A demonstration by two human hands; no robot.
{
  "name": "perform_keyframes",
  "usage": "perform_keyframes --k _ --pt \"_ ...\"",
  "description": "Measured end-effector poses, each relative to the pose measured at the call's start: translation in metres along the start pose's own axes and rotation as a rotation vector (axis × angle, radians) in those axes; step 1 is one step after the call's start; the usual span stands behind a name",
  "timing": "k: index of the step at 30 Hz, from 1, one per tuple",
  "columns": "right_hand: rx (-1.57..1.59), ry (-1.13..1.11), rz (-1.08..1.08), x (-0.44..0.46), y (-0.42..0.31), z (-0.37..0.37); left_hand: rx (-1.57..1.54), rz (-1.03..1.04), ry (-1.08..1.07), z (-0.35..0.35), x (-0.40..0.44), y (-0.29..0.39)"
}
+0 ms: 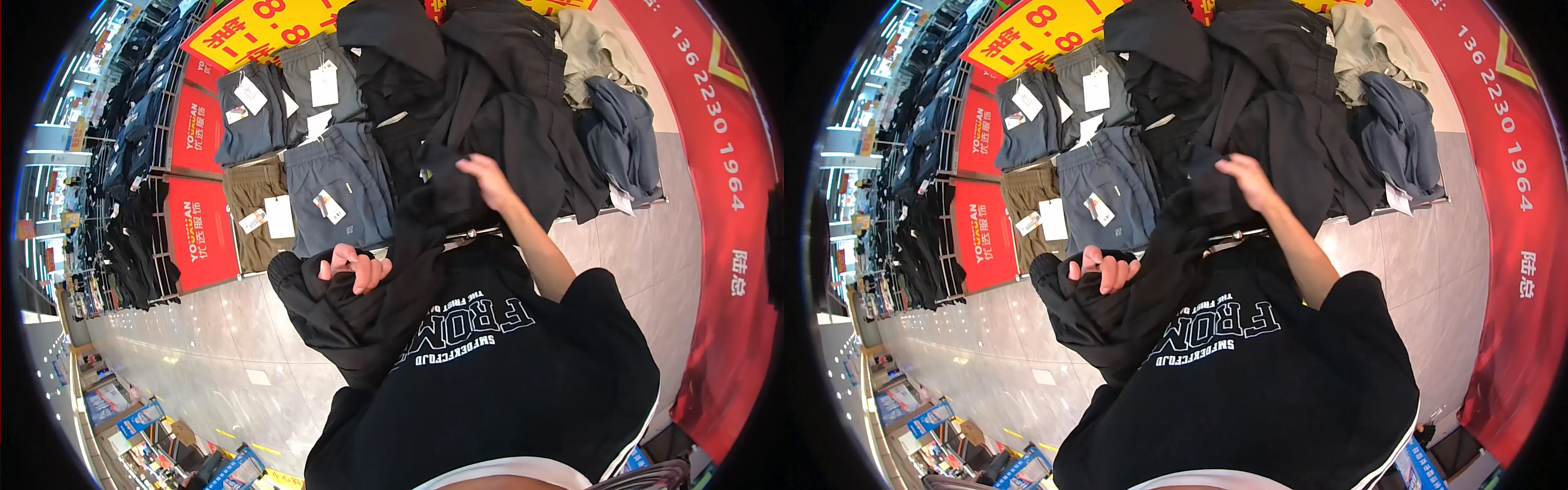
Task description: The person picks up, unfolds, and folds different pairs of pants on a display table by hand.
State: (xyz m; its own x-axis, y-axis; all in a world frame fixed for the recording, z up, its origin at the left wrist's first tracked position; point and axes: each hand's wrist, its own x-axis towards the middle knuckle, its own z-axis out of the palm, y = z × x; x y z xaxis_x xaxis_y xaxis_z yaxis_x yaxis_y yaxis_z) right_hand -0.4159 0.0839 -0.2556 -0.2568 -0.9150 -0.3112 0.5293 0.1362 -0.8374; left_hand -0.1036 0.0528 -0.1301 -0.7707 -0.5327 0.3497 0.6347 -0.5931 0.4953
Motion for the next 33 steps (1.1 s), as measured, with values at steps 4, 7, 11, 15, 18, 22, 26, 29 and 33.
perform_keyframes --k 4,7,11,15,18,22,26,29,33 --pt "0.528 0.243 0.045 -0.025 -0.050 -0.067 -0.027 -0.004 0.021 -0.004 0.004 -0.004" --pt "0.731 0.068 -0.117 -0.035 -0.057 -0.105 -0.070 -0.046 0.043 -0.003 0.011 -0.008" --pt "0.747 -0.128 0.078 -0.050 -0.040 -0.096 -0.106 -0.099 0.019 -0.005 0.029 -0.018" --pt "0.170 -0.331 0.447 -0.044 -0.012 -0.053 -0.109 -0.163 -0.063 -0.009 0.044 -0.027" --pt "-0.122 -0.524 0.421 -0.040 0.001 0.010 -0.105 -0.196 -0.117 -0.013 0.049 -0.031" --pt "-0.298 -0.401 0.479 -0.035 0.021 0.048 -0.083 -0.223 -0.117 -0.014 0.046 -0.028" --pt "-0.570 -0.206 -0.207 -0.023 -0.033 0.038 -0.035 -0.160 -0.012 -0.009 0.033 -0.022" --pt "0.371 -0.009 -0.282 0.002 -0.115 -0.004 -0.013 -0.129 0.035 -0.010 0.025 -0.019" --pt "0.706 0.150 -0.835 0.012 -0.215 -0.095 0.018 -0.151 0.018 -0.020 0.020 -0.015"
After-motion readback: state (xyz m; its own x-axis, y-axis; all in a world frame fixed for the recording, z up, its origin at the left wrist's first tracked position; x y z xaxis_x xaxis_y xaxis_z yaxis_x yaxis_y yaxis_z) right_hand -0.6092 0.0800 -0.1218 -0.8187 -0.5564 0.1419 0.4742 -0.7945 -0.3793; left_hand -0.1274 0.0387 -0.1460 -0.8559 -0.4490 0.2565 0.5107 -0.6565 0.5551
